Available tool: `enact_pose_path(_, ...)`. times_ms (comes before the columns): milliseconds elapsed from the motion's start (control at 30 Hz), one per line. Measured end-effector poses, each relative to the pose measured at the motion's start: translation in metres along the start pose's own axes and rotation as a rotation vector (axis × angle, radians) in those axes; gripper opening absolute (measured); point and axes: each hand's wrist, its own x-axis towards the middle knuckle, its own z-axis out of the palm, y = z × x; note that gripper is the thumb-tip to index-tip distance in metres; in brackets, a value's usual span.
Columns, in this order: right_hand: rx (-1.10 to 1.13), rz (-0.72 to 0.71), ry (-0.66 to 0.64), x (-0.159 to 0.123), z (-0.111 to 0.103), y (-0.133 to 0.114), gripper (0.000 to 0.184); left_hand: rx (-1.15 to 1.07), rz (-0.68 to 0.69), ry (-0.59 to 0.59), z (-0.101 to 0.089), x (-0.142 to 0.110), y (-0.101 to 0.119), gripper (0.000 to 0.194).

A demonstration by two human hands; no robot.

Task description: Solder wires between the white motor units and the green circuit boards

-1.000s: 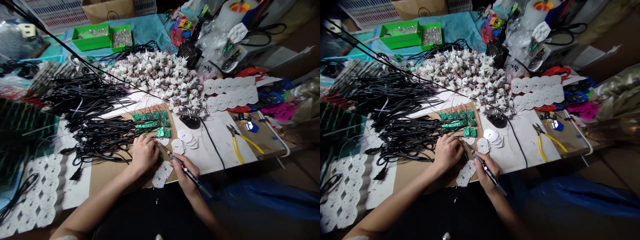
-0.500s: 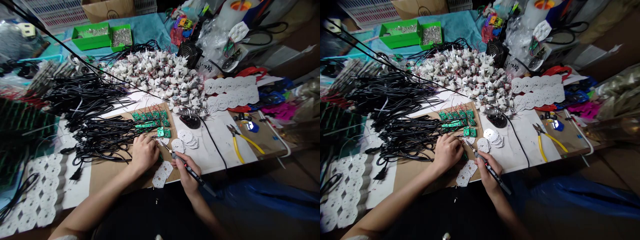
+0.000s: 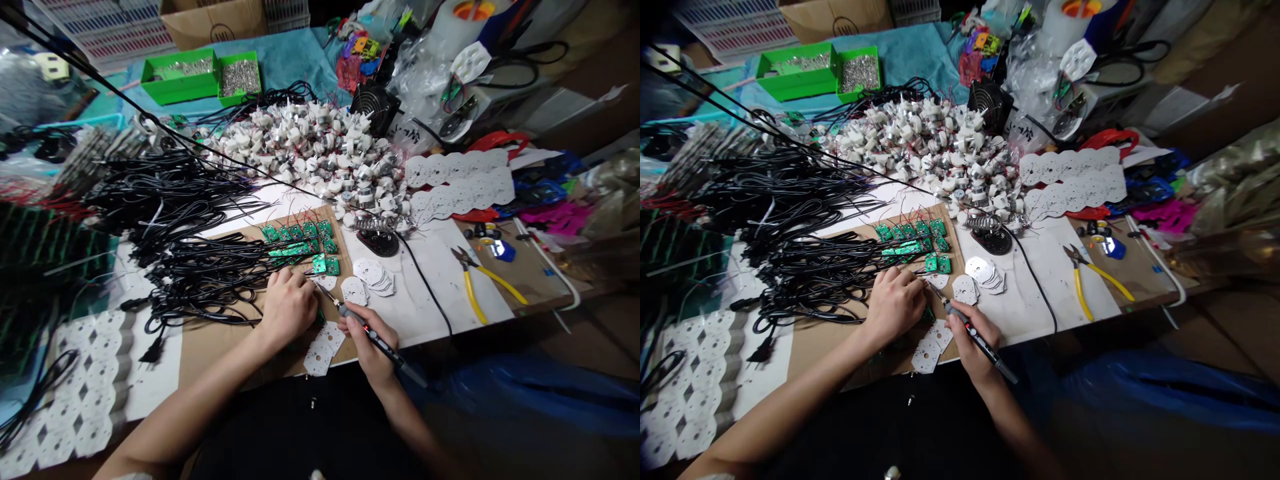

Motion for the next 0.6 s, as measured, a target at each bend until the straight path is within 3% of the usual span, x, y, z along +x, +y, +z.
enact_pose_path(600, -0.023, -0.031, -0.030, 0.0017, -0.0007, 0.0075, 0.026, 0.046, 0.050, 0.001, 0.0038, 0.0010, -0.0035, 0.016)
